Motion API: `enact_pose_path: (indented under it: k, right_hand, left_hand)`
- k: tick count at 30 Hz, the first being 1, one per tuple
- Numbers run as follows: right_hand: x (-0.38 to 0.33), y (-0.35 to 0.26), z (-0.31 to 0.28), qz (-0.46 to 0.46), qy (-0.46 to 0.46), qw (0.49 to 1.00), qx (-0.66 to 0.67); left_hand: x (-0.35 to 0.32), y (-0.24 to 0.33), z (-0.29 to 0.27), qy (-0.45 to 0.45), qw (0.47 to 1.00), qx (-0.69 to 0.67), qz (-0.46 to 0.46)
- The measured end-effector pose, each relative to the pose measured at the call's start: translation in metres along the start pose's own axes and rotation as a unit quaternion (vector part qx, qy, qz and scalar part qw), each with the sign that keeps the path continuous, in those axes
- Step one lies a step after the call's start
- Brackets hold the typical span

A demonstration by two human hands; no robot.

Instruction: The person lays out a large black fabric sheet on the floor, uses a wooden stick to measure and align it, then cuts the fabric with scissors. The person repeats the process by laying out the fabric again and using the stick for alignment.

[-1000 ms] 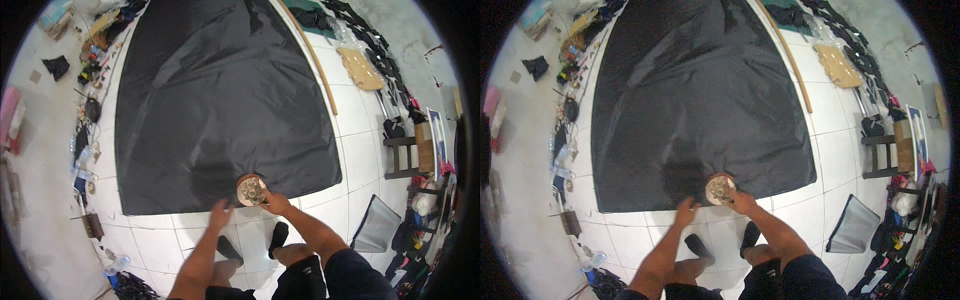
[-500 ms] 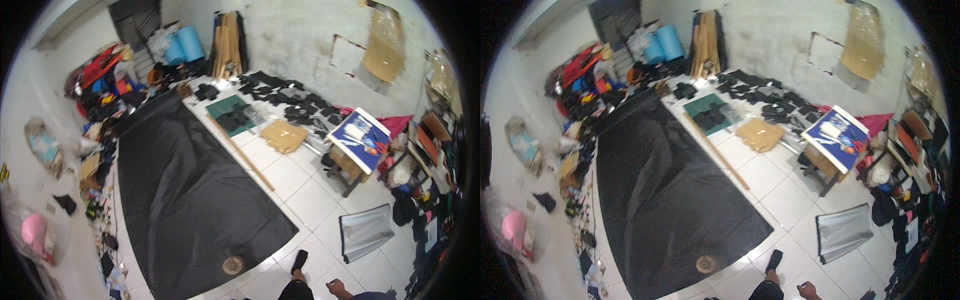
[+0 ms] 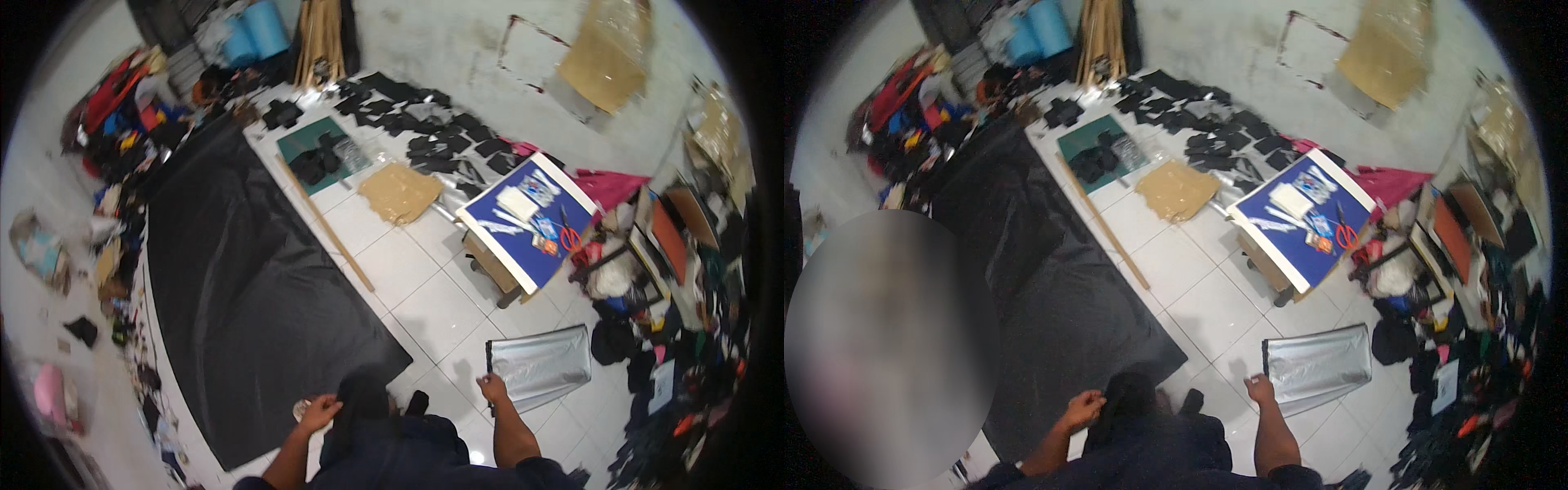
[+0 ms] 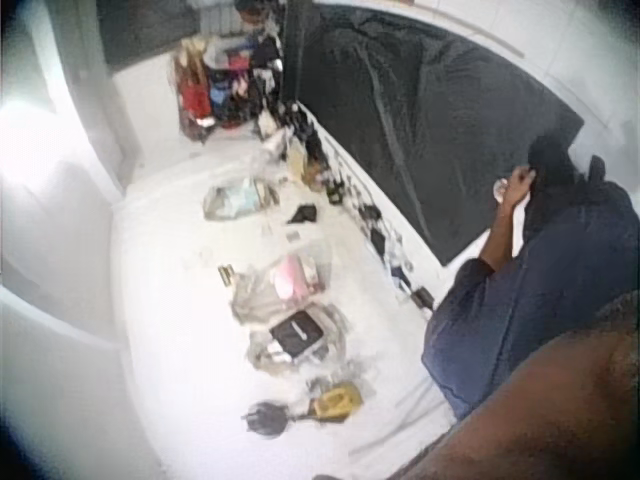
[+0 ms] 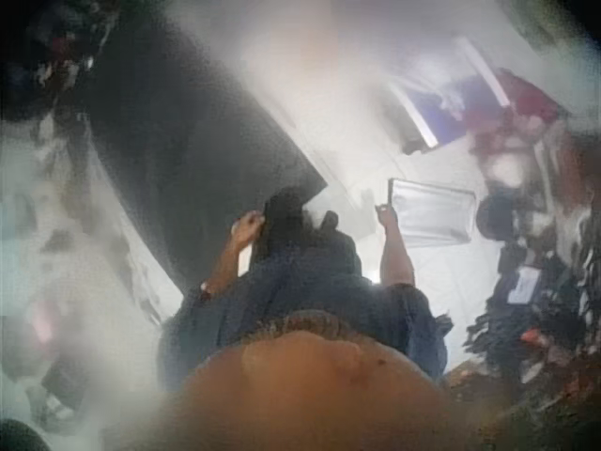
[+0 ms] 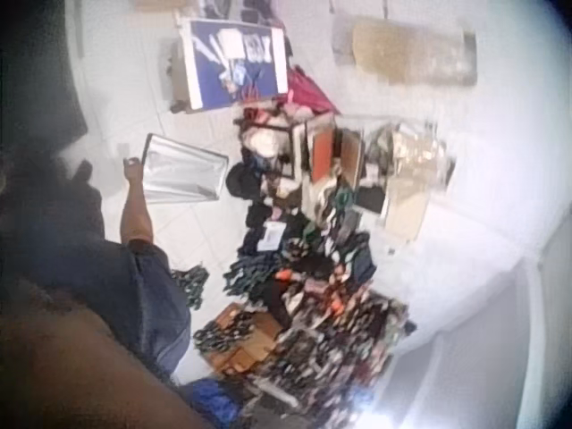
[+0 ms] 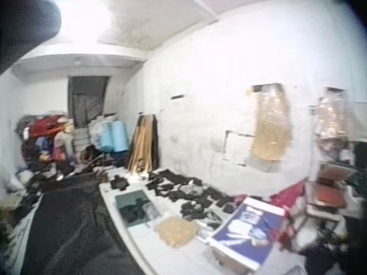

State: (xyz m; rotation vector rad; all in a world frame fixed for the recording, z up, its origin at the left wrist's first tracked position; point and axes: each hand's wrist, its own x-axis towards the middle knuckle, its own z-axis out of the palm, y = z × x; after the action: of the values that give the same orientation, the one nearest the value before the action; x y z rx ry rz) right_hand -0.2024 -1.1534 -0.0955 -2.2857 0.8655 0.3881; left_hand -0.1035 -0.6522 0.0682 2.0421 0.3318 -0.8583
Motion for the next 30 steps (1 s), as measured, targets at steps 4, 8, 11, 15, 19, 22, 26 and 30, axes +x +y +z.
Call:
enact_pose_path:
  k: [4,8,11,15,19,22,26,30]
  right_hand:
    - [0.093,-0.075,-0.009,-0.097,0.056,0.980,0.163]
    - [0.124,-0.179,-0.033,-0.109,-0.062,0.983,0.134]
    - [0.162,-0.200,-0.042,-0.109,-0.148,0.982,0.033]
    - [0.201,-0.227,-0.064,-0.083,-0.178,0.978,-0.067]
    - [0.254,-0.309,-0.110,-0.106,-0.094,0.988,0.062]
    - [0.292,-0.390,-0.140,-0.052,-0.027,0.992,0.108]
    - [0.355,-0.455,-0.142,-0.109,-0.004,0.988,0.108]
    - [0.447,-0.523,-0.150,-0.148,-0.036,0.986,0.069]
  left_hand:
    - [0.063,-0.009,-0.024,0.040,0.987,-0.126,-0.091]
    - [0.139,-0.136,-0.041,0.138,0.975,-0.013,-0.171]
    - [0.181,-0.133,-0.024,0.077,0.922,-0.047,-0.377]
    - [0.263,-0.057,-0.064,-0.051,0.940,-0.016,-0.338]
    - [0.368,0.156,-0.126,-0.030,0.981,0.044,-0.185]
    - [0.440,0.314,-0.193,0.067,0.997,-0.042,0.010]
    - [0.529,0.414,-0.260,0.154,0.976,-0.098,0.122]
    - [0.587,0.421,-0.288,0.164,0.981,-0.094,0.049]
